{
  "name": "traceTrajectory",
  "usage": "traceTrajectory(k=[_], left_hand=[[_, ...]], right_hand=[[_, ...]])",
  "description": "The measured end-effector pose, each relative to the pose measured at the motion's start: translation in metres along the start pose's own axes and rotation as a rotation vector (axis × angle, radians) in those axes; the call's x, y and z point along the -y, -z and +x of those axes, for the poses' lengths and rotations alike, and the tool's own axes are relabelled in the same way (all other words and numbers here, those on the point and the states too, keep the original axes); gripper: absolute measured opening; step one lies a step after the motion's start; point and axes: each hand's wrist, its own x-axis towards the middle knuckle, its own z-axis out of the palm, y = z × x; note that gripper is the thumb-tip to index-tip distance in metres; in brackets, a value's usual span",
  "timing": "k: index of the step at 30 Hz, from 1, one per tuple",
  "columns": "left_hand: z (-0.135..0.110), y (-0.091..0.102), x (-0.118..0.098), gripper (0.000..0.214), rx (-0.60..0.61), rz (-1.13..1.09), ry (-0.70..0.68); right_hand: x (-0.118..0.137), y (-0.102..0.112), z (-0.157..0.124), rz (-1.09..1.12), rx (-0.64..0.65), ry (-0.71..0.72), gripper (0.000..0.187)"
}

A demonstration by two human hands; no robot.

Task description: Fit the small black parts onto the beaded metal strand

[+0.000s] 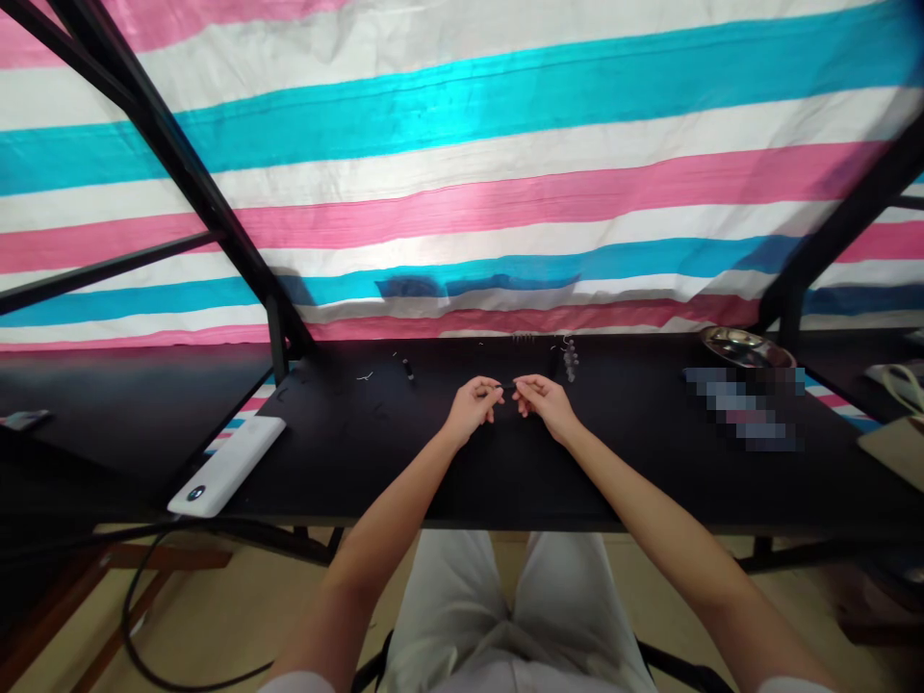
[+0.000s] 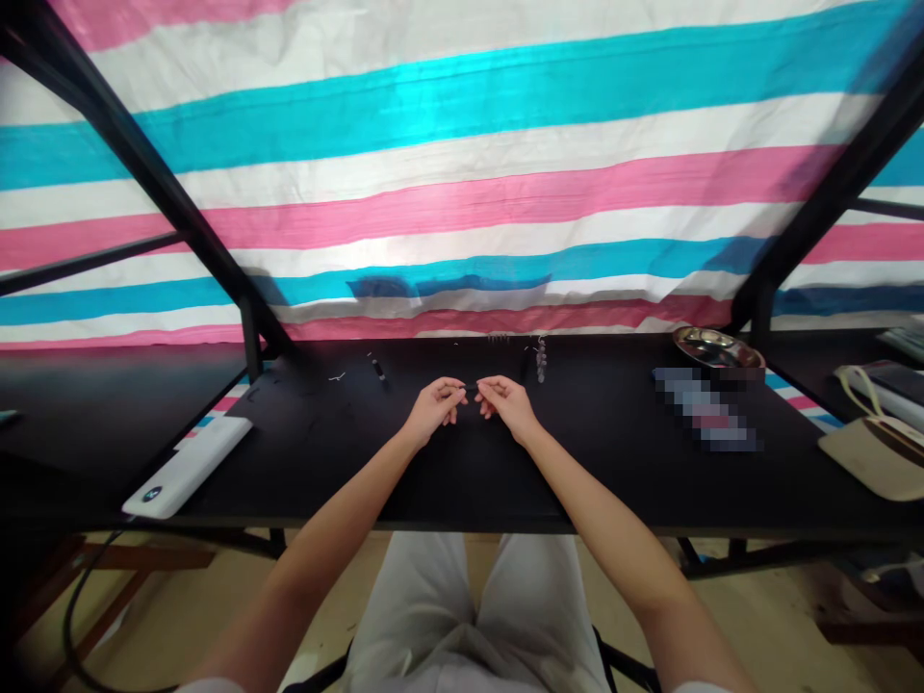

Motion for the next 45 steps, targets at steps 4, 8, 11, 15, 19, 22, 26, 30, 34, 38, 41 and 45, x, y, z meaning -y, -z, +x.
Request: traceTrajectory(k=[4,8,11,15,19,22,26,30,34,38,41,45], left_hand=[[0.0,0.001,0.002,0.036,-0.034,0.011,-0.004],[0.0,0.001,0.001,0.036,-0.061,0.024,-0.008],[0.0,0.0,0.0,0.035,-0.069,0.039,-0.016],[0.0,0.0,0.004,0.031,-0.08,0.103,-0.052],[-0.004,0.0,0.005,0.023,-0.073,0.321,-0.133],[-0.01,-0.001,0.0,0.019,-0.108,0.618,-0.201],[-0.015,-0.003,-0.005,0.024,-0.132,0.8,-0.211],[-0.014,-0.003,-0.002,0.032,-0.132,0.758,-0.218],[-0.013,-0.005,-0.001,0.038,-0.133,0.624,-0.242],[-0.014,-0.007,-0.004,0.044,-0.098,0.451,-0.197],[-0.013,-0.008,-0.002,0.048,-0.094,0.338,-0.129],[-0.009,-0.008,0.003,0.049,-0.077,0.205,-0.051]], right_hand=[[-0.001,0.0,0.001,0.011,-0.034,0.009,0.037],[-0.001,0.0,0.001,0.011,-0.034,0.017,0.036],[-0.001,0.001,0.001,0.001,-0.036,0.03,0.036],[-0.001,0.0,0.0,-0.033,-0.038,0.063,0.034],[-0.001,-0.003,-0.001,-0.094,-0.044,0.101,0.036],[0.001,-0.003,-0.001,-0.125,-0.036,0.128,0.035],[0.003,-0.004,-0.002,-0.127,-0.014,0.147,0.032],[0.004,-0.006,-0.003,-0.144,-0.01,0.155,0.031],[0.006,-0.007,-0.004,-0.171,-0.003,0.168,0.031],[0.01,-0.009,-0.006,-0.195,0.002,0.189,0.032],[0.01,-0.009,-0.005,-0.203,-0.005,0.203,0.032],[0.006,-0.007,-0.004,-0.25,-0.003,0.235,0.031]])
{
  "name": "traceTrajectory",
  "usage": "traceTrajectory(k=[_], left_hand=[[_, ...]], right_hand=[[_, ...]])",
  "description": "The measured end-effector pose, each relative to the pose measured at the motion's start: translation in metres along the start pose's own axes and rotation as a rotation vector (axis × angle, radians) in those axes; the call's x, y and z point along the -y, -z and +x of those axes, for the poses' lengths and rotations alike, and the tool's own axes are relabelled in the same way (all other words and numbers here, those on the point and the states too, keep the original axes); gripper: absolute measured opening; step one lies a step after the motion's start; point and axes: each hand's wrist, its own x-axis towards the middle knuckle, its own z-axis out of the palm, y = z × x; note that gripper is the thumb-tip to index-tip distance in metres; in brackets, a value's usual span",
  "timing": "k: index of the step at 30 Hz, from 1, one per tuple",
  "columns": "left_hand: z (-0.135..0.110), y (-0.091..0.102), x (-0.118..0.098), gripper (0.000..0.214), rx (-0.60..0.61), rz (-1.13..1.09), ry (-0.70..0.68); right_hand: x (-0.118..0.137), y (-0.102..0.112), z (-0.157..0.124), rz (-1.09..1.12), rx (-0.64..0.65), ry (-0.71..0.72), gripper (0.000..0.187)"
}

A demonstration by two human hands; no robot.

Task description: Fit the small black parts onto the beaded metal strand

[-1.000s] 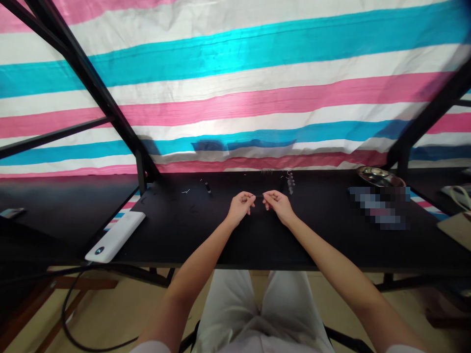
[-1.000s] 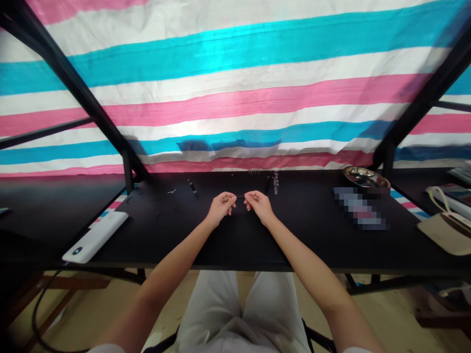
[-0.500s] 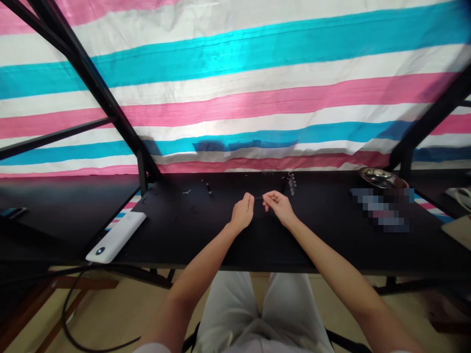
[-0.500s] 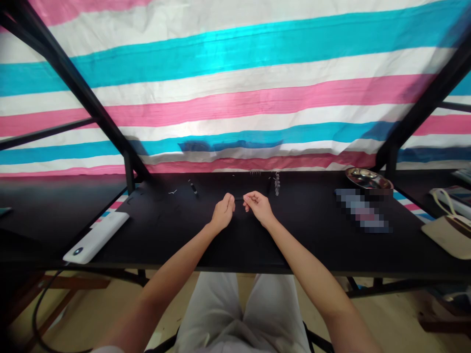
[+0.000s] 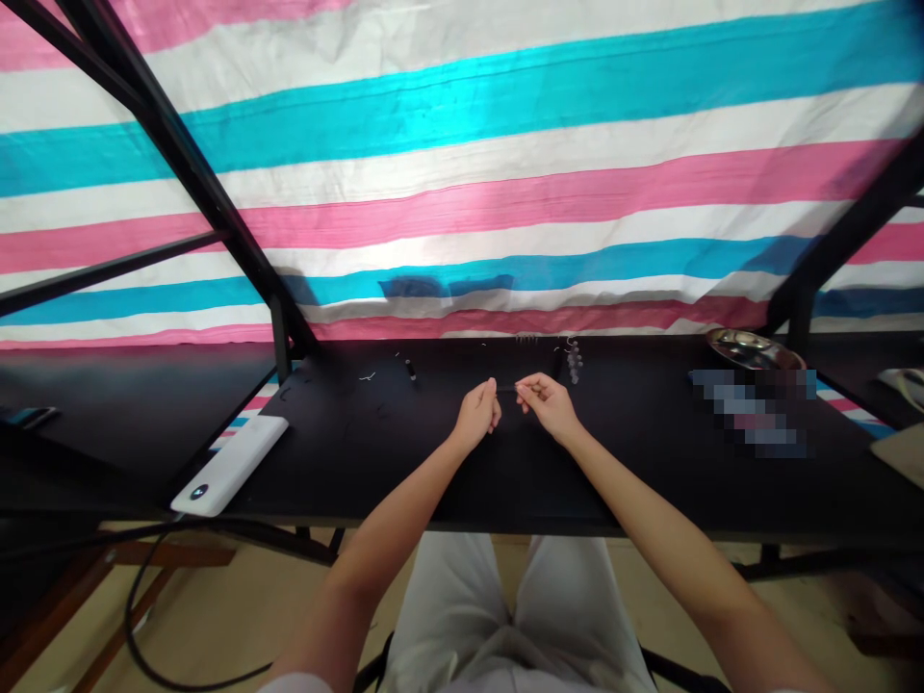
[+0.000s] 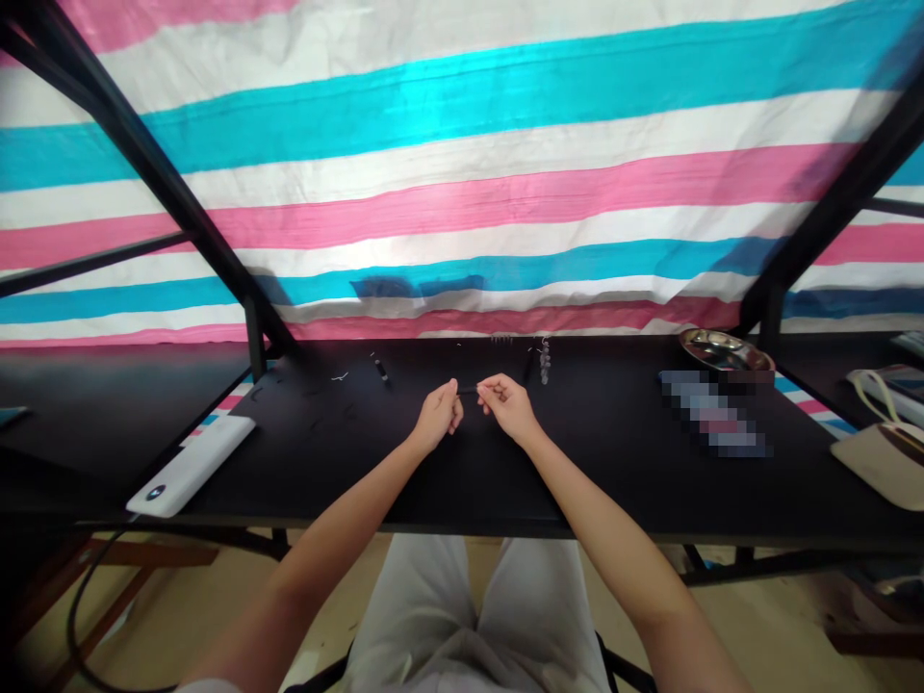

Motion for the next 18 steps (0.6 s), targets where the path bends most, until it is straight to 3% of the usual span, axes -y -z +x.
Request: traceTrajectory(k=[7,11,18], left_hand=[[0.0048,-0.001,0.0002,0.048,0.048,-0.145,0.139],[0.0051,0.0014,-0.0039,0.046,0.165,-0.231,0.213],[0.0085,0.007,-0.0012,0.046,0.232,-0.337,0.285]], right_hand=[[-0.0002,0.0062,-0.0059,-0.322,-0.01,0.25,0.02],[0.0038,0.0093,-0.0076,-0.465,-0.016,0.437,0.017],[0.0022,0.0097,-0.0051,-0.518,0.019,0.471,0.016]])
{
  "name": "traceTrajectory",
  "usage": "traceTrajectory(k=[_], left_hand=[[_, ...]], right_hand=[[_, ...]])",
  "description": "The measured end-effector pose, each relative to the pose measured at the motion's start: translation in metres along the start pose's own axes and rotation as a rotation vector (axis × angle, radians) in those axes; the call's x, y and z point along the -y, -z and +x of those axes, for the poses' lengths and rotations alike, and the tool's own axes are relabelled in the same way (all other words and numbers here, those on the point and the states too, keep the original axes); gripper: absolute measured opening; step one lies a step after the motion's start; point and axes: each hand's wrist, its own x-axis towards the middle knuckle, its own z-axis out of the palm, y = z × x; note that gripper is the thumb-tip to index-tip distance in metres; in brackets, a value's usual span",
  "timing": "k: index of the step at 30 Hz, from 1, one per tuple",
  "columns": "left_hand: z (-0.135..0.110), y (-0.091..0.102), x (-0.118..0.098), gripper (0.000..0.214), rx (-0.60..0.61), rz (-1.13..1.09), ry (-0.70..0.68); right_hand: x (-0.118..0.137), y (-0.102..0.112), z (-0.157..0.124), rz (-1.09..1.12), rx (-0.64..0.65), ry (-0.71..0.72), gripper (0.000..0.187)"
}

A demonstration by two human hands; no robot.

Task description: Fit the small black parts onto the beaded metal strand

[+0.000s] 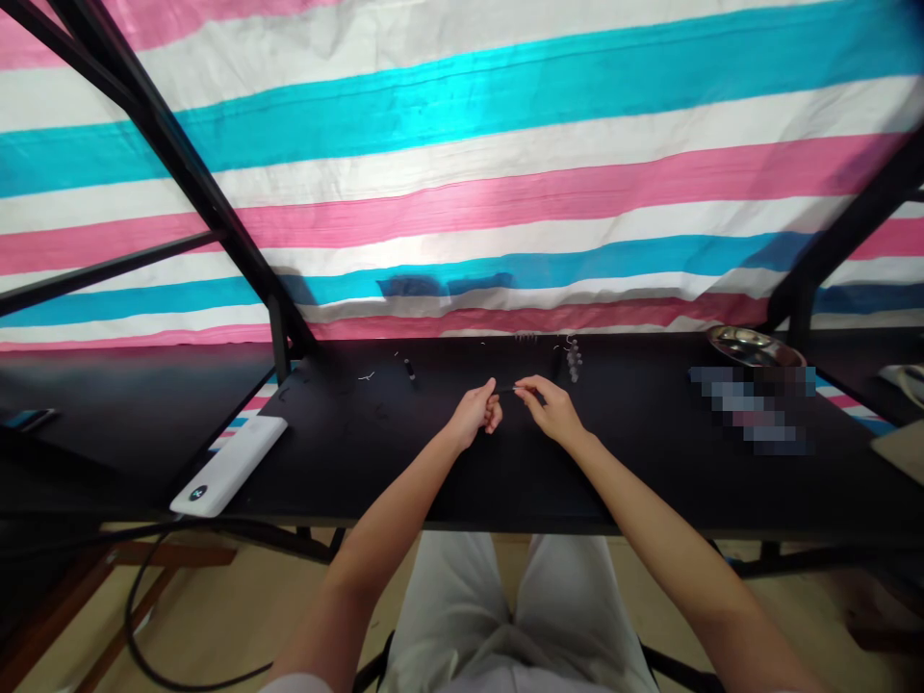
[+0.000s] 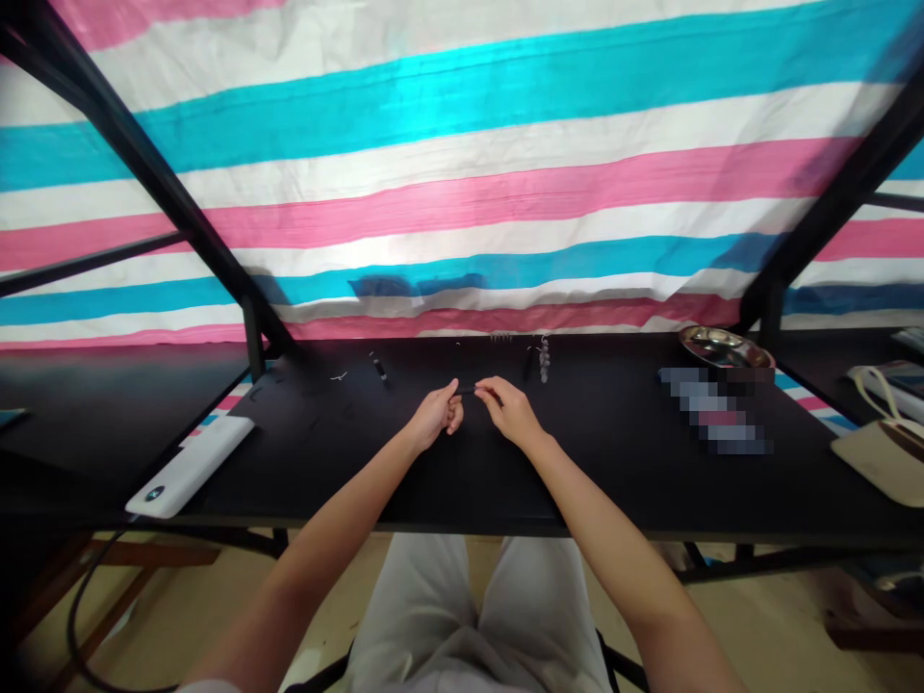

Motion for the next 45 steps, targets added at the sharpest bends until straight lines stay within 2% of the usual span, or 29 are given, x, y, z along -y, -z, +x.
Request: traceTrajectory(k=[8,17,21,28,37,45], left_hand=[[0.0025,0.0022,0.0006,0.043,-0.023,-0.029,0.06],[-0.0009,0.0041,-0.0005,0.049,-0.034,-0.044,0.034],[-0.0009,0.0041,-0.0021,0.049,-0.053,-0.033,0.0],[-0.0039,0.0013,-0.0061,0.036,-0.015,-0.027,-0.09],[-0.0034,-0.0031,-0.0038,0.034,-0.169,-0.018,-0.124],[0.0023,0.0013,0.0007,0.033,-0.238,-0.17,-0.141]], right_hand=[[0.0014,0.0003,0.0013,-0.006,0.051,0.03,0.014],[0.0029,0.0004,0.002,0.014,0.075,0.043,0.014],[0.0014,-0.0018,0.0002,0.033,0.077,-0.019,0.015],[-0.0029,-0.006,-0.0031,0.079,0.091,-0.164,0.019],[-0.0026,-0.0066,-0.003,0.032,0.037,-0.121,0.02],[0.0031,-0.006,-0.0042,0.041,-0.035,-0.07,0.018]])
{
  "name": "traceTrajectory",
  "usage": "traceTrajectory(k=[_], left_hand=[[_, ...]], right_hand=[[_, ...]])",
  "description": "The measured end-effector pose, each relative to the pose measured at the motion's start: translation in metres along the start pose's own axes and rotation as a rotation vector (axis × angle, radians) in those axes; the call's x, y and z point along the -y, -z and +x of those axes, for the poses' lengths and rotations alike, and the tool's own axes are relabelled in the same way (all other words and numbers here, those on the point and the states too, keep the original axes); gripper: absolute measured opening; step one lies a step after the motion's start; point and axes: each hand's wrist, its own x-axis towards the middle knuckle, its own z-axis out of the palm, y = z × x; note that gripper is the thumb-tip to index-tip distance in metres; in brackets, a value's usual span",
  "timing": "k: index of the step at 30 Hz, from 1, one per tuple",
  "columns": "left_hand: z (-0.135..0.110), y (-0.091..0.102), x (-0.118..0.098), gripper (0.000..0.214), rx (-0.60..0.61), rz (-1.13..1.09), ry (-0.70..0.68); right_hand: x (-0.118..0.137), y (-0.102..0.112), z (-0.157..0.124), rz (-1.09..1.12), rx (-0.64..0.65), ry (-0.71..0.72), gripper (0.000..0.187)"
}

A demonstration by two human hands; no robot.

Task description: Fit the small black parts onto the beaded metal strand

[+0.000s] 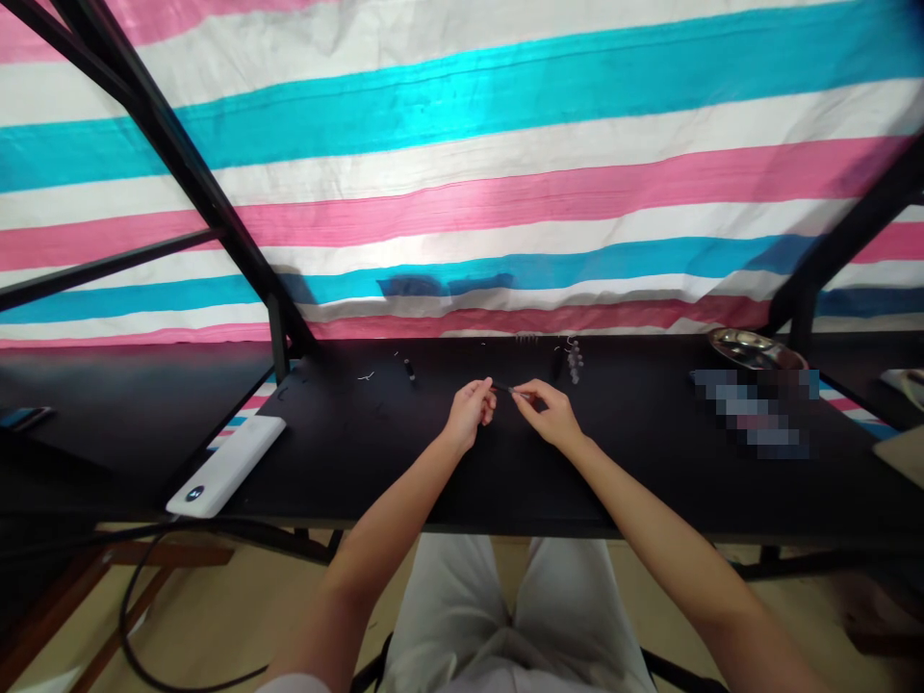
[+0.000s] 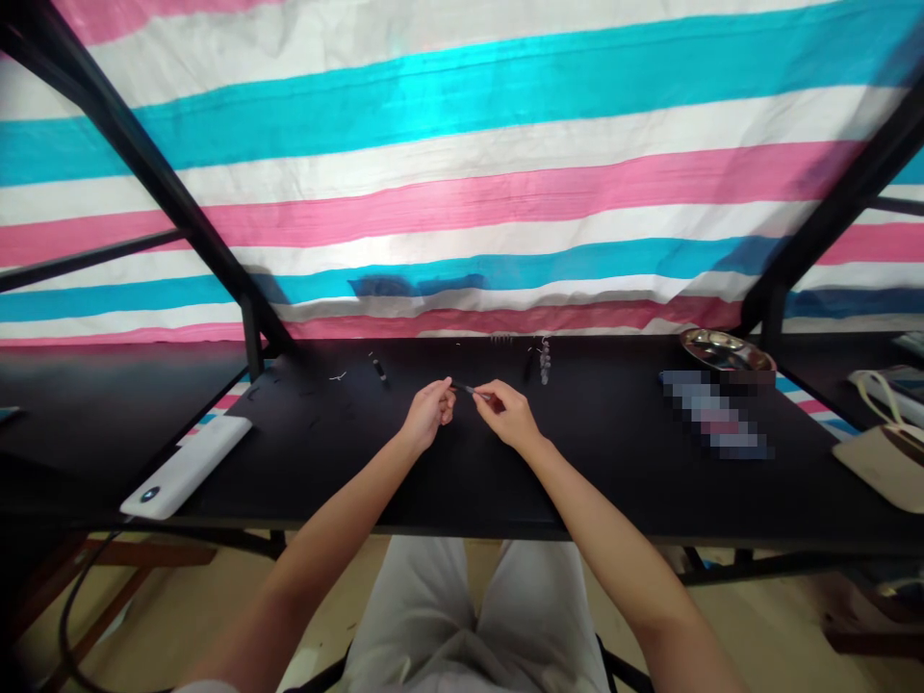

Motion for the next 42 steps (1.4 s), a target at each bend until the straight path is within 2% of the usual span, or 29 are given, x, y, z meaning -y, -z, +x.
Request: traceTrajectory(k=[4,7,11,13,15,19,22,28,33,35,42], left_hand=[[0.006,0.008,0.001,0.033,-0.118,-0.027,0.018],[0.005,0.008,0.0,0.033,-0.073,0.079,0.011],[-0.003,0.0,-0.003,0.034,0.133,0.2,-0.026],[-0.007,-0.002,-0.005,0.035,0.188,0.224,-0.047],[-0.009,-0.003,-0.006,0.036,0.192,0.247,-0.064],[-0.009,-0.002,-0.006,0.035,0.164,0.288,-0.112],[-0.007,-0.001,-0.004,0.032,0.154,0.322,-0.135],[-0.006,0.0,0.002,0.024,0.157,0.406,-0.184],[-0.006,0.001,0.003,0.025,0.193,0.486,-0.174],[-0.005,0.002,0.005,0.027,0.213,0.512,-0.168],[0.0,0.005,0.015,0.029,0.237,0.654,-0.193]], right_hand=[[0.004,0.005,0.001,-0.009,-0.146,-0.017,0.015],[0.004,0.006,0.003,-0.008,-0.188,-0.067,0.018],[-0.001,0.001,0.002,0.015,-0.069,-0.102,0.024],[-0.006,-0.003,0.001,0.047,0.022,-0.123,0.025],[-0.009,-0.005,-0.001,0.086,0.098,-0.165,0.026],[-0.013,-0.007,-0.002,0.167,0.165,-0.268,0.028],[-0.015,-0.007,-0.001,0.19,0.225,-0.282,0.026],[-0.019,-0.005,0.001,0.042,0.187,-0.161,0.02],[-0.019,-0.001,0.0,0.035,0.303,-0.23,0.026],[-0.019,0.001,0.0,0.019,0.321,-0.215,0.026],[-0.015,0.005,0.004,0.014,0.252,-0.211,0.018]])
